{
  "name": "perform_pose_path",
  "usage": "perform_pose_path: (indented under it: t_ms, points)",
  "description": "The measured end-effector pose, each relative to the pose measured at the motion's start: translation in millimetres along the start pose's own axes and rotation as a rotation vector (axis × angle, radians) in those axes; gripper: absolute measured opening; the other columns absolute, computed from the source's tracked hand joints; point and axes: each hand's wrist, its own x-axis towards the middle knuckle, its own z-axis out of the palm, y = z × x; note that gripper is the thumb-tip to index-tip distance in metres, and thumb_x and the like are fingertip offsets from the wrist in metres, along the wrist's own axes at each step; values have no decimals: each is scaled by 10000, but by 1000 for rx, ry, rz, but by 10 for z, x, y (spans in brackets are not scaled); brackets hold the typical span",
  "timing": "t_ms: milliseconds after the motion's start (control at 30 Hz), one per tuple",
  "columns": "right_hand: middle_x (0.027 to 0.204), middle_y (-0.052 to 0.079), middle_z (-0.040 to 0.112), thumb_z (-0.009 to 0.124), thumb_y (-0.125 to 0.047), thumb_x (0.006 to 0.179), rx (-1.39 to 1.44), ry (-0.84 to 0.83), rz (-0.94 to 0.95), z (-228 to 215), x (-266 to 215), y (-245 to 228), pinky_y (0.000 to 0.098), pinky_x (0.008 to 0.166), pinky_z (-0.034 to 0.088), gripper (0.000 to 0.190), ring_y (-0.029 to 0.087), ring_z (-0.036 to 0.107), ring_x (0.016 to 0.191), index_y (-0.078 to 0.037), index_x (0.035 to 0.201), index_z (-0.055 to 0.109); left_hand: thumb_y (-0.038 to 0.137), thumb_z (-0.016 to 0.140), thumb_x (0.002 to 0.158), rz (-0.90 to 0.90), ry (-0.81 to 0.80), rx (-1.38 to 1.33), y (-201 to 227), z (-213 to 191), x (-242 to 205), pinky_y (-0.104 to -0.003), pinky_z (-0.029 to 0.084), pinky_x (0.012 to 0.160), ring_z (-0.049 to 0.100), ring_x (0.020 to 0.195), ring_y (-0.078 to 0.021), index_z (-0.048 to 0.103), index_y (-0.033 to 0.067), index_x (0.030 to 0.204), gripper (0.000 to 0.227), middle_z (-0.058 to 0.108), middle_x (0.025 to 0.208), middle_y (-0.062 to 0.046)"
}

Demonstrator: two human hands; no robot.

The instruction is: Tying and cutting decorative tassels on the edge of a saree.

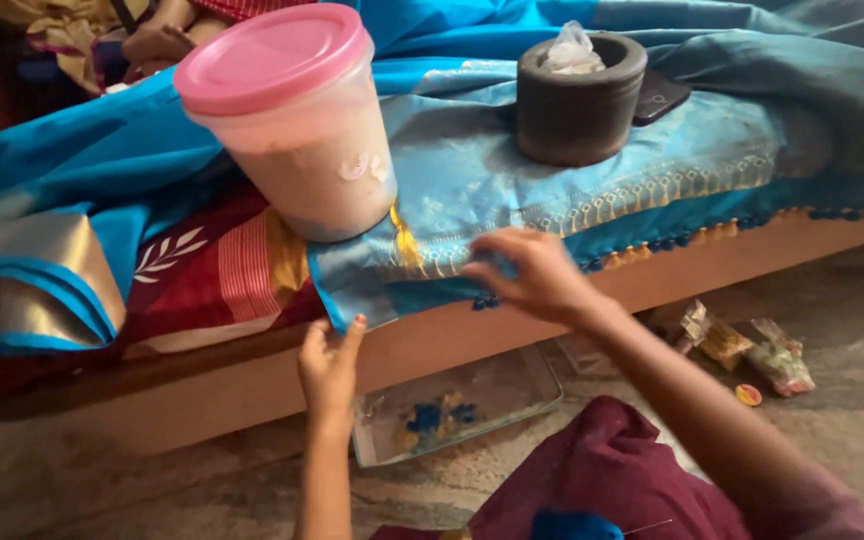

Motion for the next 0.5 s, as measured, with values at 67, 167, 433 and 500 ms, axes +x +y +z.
perform_pose_path:
  t_ms: [67, 167, 433, 500]
  points:
    - [1021, 148, 767, 727, -266, 953, -93, 78, 85, -286, -116, 299, 405, 838, 576, 226, 284, 733, 957, -61, 1044, 751, 248, 801, 926, -116, -87, -140, -3, -36, -64, -253, 346, 577, 447, 657, -103, 662, 27, 999, 271, 562, 823, -28]
    - [1001, 127, 755, 706, -227, 1010, -294, 298, 240, -670, -276, 1049, 409, 876, 530, 160, 269, 697, 934, -74, 1035, 748, 234, 756, 942, -228, -172, -300, -94, -135, -114, -219, 344, 537, 431, 603, -43, 689, 69, 919, 180, 590, 755, 31]
    - [1466, 293, 540, 763, -318, 1028, -542, 509, 382, -1506, -476, 2320, 516, 1125, 339, 459, 467, 437, 1364, -8, 1352, 667, 239, 757, 918, -310, -42, -293, -264, 2, -144, -219, 384, 518, 498, 571, -52, 694, 79, 870, 179, 685, 769, 14]
    - [1434, 346, 516, 730, -379, 1022, -554, 496, 428, -1635, -437, 2437, 539, 1096, 330, 551, 513, 422, 1336, 28, 1380, 634, 284, 764, 900, -182, 31, -10, -222, 4, -104, -256, 425, 526, 568, 552, -94, 707, 91, 816, 218, 699, 690, -22]
